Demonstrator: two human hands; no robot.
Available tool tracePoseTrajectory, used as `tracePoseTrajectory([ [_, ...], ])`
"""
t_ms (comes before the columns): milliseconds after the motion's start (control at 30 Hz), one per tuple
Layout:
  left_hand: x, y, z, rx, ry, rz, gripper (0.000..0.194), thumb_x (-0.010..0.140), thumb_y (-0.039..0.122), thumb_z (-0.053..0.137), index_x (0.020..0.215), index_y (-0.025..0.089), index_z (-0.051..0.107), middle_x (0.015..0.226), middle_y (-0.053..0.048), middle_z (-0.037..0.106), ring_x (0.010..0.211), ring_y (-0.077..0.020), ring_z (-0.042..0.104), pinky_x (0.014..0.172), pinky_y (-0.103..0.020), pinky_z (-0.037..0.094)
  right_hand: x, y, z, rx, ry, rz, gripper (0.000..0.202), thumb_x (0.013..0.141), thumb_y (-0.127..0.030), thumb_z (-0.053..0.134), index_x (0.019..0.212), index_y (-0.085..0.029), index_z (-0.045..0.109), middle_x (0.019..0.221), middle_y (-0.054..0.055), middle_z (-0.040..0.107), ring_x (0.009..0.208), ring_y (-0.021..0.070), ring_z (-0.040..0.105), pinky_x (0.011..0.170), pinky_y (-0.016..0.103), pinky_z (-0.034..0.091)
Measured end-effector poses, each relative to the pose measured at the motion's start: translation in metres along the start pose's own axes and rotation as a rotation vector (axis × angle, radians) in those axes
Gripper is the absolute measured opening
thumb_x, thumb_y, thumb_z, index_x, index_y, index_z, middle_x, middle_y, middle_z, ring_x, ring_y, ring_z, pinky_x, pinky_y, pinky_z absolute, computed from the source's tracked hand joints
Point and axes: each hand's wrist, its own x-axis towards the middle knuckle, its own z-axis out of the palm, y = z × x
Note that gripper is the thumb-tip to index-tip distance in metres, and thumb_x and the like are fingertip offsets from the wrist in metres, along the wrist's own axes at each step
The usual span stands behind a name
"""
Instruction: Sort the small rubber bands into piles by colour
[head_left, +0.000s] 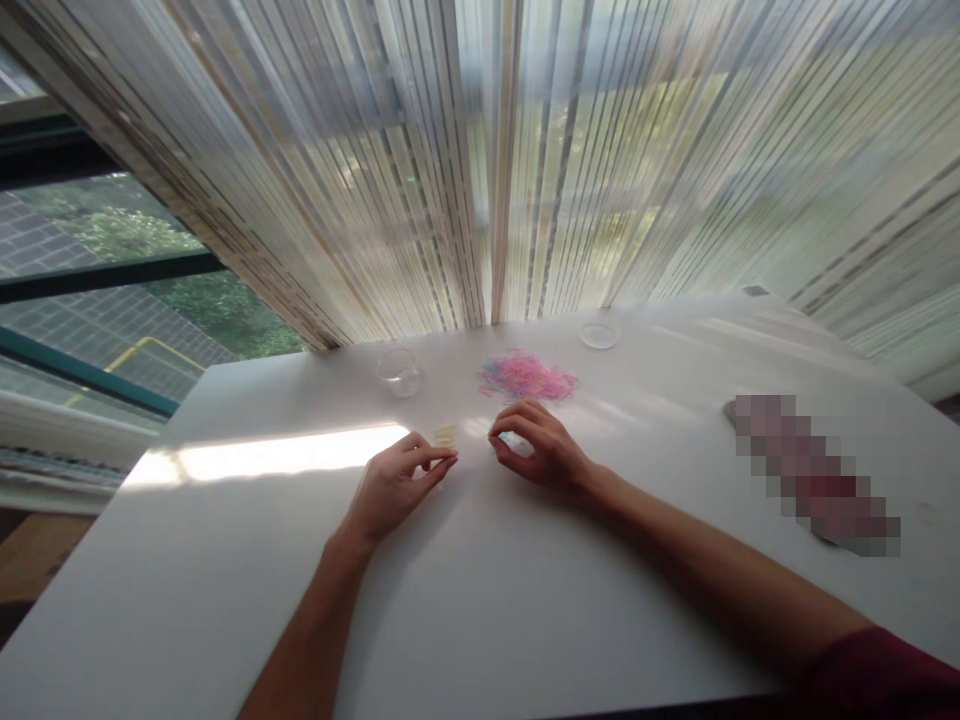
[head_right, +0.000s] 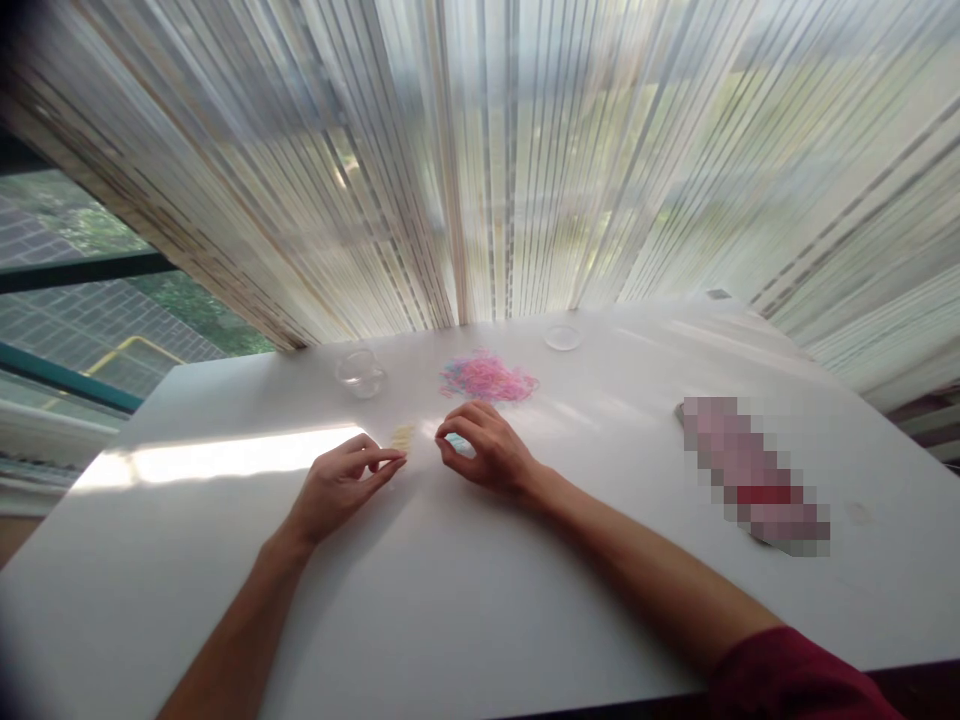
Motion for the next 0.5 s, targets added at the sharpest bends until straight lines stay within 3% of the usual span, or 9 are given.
tracePoseTrajectory([
  [200, -0.003, -0.016, -0.018, 0.059, -0.071, -0.087, 0.016, 0.088, 0.034, 0.066, 0.092, 0.025, 0.079, 0.067, 0.002, 0.057, 0.055, -0.0079, 0.046, 0.052, -0.019, 0.038, 0.000, 0.020, -0.009, -0.029, 0.103, 0.159, 0.008, 0.089, -0.017, 0.057, 0.085, -0.023, 0.061, 0.081, 0.003, 0.065, 0.080, 0.0184, 0.060, 0.075, 0.033, 0.051],
  [500, -0.006, -0.022, -0.018, 0.081, -0.200, -0.156, 0.021, 0.090, 0.040, 0.063, 0.094, 0.027, 0.079, 0.069, 0.002, 0.057, 0.057, -0.0090, 0.047, 0.054, -0.020, 0.038, 0.003, 0.030, -0.014, -0.025, 0.178, 0.272, 0.008, 0.087, -0.019, 0.058, 0.080, -0.023, 0.060, 0.075, 0.001, 0.065, 0.073, 0.0168, 0.057, 0.070, 0.032, 0.050],
])
